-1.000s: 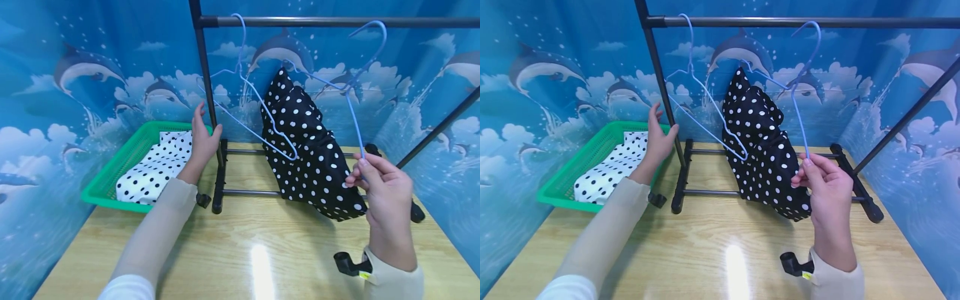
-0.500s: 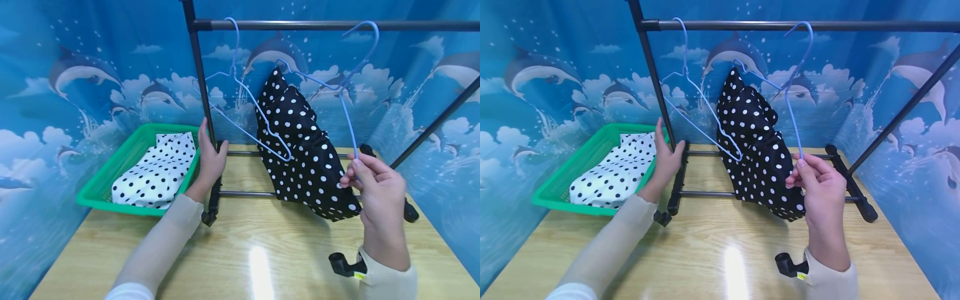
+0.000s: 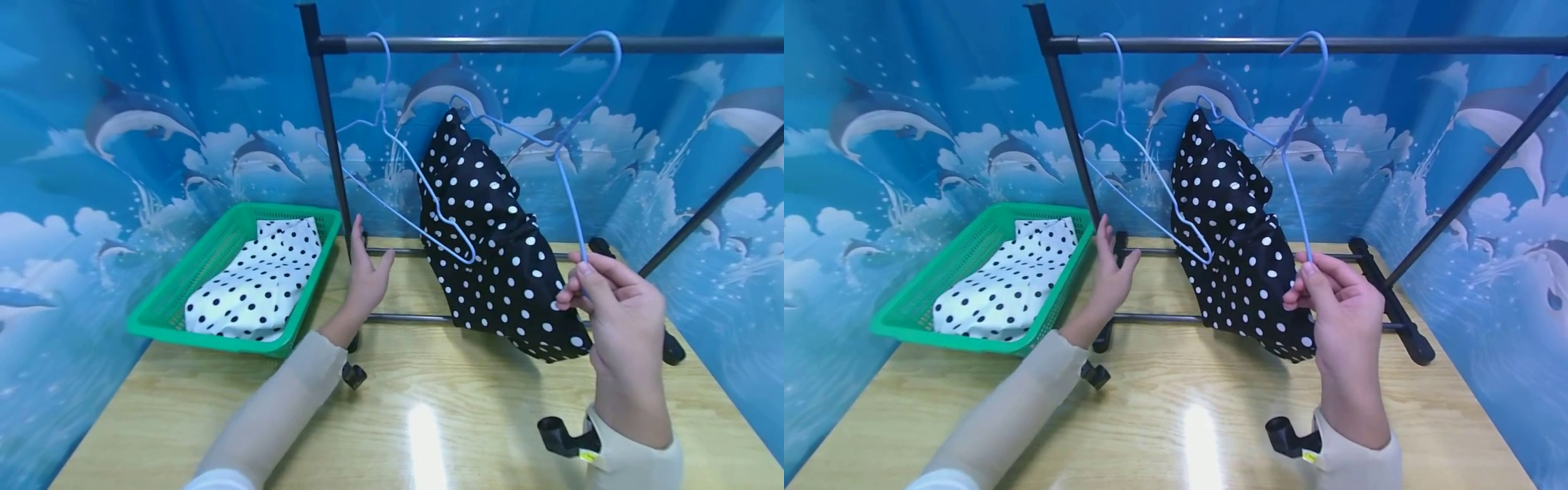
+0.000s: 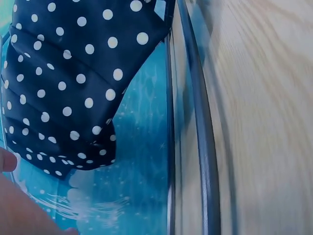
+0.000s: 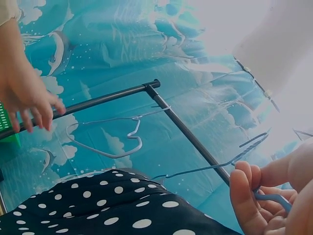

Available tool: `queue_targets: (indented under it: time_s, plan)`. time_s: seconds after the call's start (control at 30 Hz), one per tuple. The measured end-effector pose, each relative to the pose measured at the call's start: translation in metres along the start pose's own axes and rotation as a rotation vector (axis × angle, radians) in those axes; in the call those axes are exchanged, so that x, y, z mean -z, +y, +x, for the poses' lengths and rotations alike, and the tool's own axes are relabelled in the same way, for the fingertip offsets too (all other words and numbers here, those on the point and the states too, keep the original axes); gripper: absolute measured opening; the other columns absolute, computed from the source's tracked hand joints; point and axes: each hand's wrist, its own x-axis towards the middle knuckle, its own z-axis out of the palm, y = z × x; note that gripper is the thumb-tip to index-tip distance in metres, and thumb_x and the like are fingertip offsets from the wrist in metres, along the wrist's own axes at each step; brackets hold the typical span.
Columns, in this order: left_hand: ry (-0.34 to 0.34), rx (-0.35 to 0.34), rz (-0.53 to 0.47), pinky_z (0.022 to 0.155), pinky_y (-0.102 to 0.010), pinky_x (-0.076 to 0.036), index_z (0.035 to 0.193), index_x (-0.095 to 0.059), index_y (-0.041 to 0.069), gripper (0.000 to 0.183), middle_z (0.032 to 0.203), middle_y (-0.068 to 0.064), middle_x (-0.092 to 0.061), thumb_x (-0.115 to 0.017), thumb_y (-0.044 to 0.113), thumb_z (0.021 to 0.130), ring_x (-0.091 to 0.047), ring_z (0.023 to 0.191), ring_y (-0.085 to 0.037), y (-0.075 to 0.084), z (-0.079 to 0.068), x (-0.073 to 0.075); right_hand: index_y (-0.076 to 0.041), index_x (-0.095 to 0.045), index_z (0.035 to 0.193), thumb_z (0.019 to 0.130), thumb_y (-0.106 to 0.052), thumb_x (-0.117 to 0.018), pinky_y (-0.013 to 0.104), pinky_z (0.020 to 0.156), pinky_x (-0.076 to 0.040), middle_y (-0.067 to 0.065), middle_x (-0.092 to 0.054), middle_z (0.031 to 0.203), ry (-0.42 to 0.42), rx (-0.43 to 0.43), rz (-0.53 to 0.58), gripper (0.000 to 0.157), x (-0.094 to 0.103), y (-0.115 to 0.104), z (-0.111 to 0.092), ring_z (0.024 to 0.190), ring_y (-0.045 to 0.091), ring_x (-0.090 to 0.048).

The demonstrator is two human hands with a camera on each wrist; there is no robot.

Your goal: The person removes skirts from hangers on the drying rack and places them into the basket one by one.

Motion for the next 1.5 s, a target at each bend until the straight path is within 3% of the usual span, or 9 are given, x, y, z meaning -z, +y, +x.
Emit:
queue_targets:
  time_s: [0.13, 0.23, 0.37, 0.57, 0.7, 0.87, 1.1, 1.27, 1.5]
  plan:
    - [-0.067, 0.168, -0.06, 0.116, -0.05, -0.021, 0.155, 0.004, 0.037, 0.076, 0.162, -0.006, -0.008, -0.05, 0.031, 0.101, -0.016, 0.147, -0.027, -0.003, 0.001, -0.005, 0.013, -0.067, 0.105, 0.088, -0.004, -0.068, 0.024, 0.053, -0.056, 0.015, -0.066, 0.079, 0.007, -0.008, 0.007, 0.024, 0.0, -0.001, -0.002, 0.054, 0.018, -0.06]
    - [-0.1, 0.244, -0.1, 0.114, -0.053, -0.026, 0.155, 0.002, 0.036, 0.075, 0.161, -0.01, -0.014, -0.049, 0.034, 0.101, -0.024, 0.144, -0.032, -0.005, 0.006, -0.009, 0.015, -0.066, 0.105, 0.088, -0.002, -0.068, 0.024, 0.053, -0.056, 0.016, -0.067, 0.081, -0.009, 0.008, 0.037, 0.024, -0.001, -0.002, -0.003, 0.055, 0.018, -0.06]
    - [-0.121, 0.319, -0.207, 0.113, -0.051, -0.029, 0.156, 0.0, 0.035, 0.073, 0.158, -0.013, -0.022, -0.049, 0.034, 0.101, -0.031, 0.141, -0.031, -0.008, 0.014, -0.017, 0.016, -0.066, 0.104, 0.089, -0.001, -0.067, 0.024, 0.052, -0.056, 0.016, -0.067, 0.079, -0.036, 0.033, 0.034, 0.023, -0.004, -0.002, -0.003, 0.055, 0.018, -0.059]
    - [-0.11, 0.412, -0.472, 0.111, -0.05, -0.032, 0.156, 0.0, 0.035, 0.07, 0.155, -0.016, -0.029, -0.046, 0.033, 0.103, -0.041, 0.135, -0.032, -0.013, 0.022, -0.03, 0.017, -0.065, 0.105, 0.09, -0.002, -0.066, 0.024, 0.052, -0.056, 0.015, -0.065, 0.076, -0.042, 0.036, 0.003, 0.024, -0.005, -0.003, -0.004, 0.054, 0.018, -0.059]
    - [-0.095, 0.474, -0.629, 0.111, -0.054, -0.031, 0.156, 0.002, 0.035, 0.069, 0.155, -0.02, -0.029, -0.043, 0.035, 0.104, -0.041, 0.135, -0.036, -0.018, 0.028, -0.038, 0.019, -0.064, 0.105, 0.089, 0.001, -0.065, 0.024, 0.052, -0.055, 0.017, -0.067, 0.081, -0.066, 0.051, 0.055, 0.024, -0.004, -0.002, -0.004, 0.055, 0.018, -0.059]
    - [-0.11, 0.554, -0.747, 0.113, -0.057, -0.024, 0.155, 0.004, 0.036, 0.069, 0.153, -0.026, -0.029, -0.041, 0.04, 0.104, -0.034, 0.138, -0.04, -0.025, 0.032, -0.048, 0.02, -0.063, 0.105, 0.089, 0.004, -0.064, 0.024, 0.051, -0.055, 0.018, -0.068, 0.085, -0.089, 0.061, 0.092, 0.023, -0.005, -0.002, -0.004, 0.055, 0.018, -0.06]
    - [-0.193, 0.628, -0.819, 0.113, -0.059, -0.022, 0.156, 0.0, 0.034, 0.066, 0.15, -0.03, -0.031, -0.038, 0.046, 0.103, -0.032, 0.138, -0.044, -0.034, 0.033, -0.057, 0.02, -0.063, 0.104, 0.09, 0.003, -0.063, 0.024, 0.051, -0.055, 0.018, -0.069, 0.088, -0.102, 0.054, 0.089, 0.022, -0.004, 0.0, -0.005, 0.056, 0.018, -0.06]
    - [-0.257, 0.63, -0.795, 0.113, -0.058, -0.023, 0.156, -0.007, 0.034, 0.062, 0.146, -0.029, -0.039, -0.035, 0.048, 0.103, -0.035, 0.136, -0.044, -0.037, 0.031, -0.061, 0.018, -0.065, 0.104, 0.09, 0.001, -0.064, 0.024, 0.052, -0.055, 0.016, -0.068, 0.08, -0.098, 0.036, 0.047, 0.022, -0.005, 0.0, -0.006, 0.055, 0.018, -0.059]
    - [-0.294, 0.631, -0.797, 0.113, -0.058, -0.023, 0.154, -0.016, 0.031, 0.055, 0.141, -0.028, -0.045, -0.034, 0.047, 0.104, -0.041, 0.133, -0.042, -0.035, 0.029, -0.062, 0.016, -0.065, 0.106, 0.092, -0.001, -0.062, 0.024, 0.055, -0.056, 0.014, -0.066, 0.078, -0.138, 0.016, 0.024, 0.022, -0.004, 0.0, -0.007, 0.056, 0.017, -0.06]
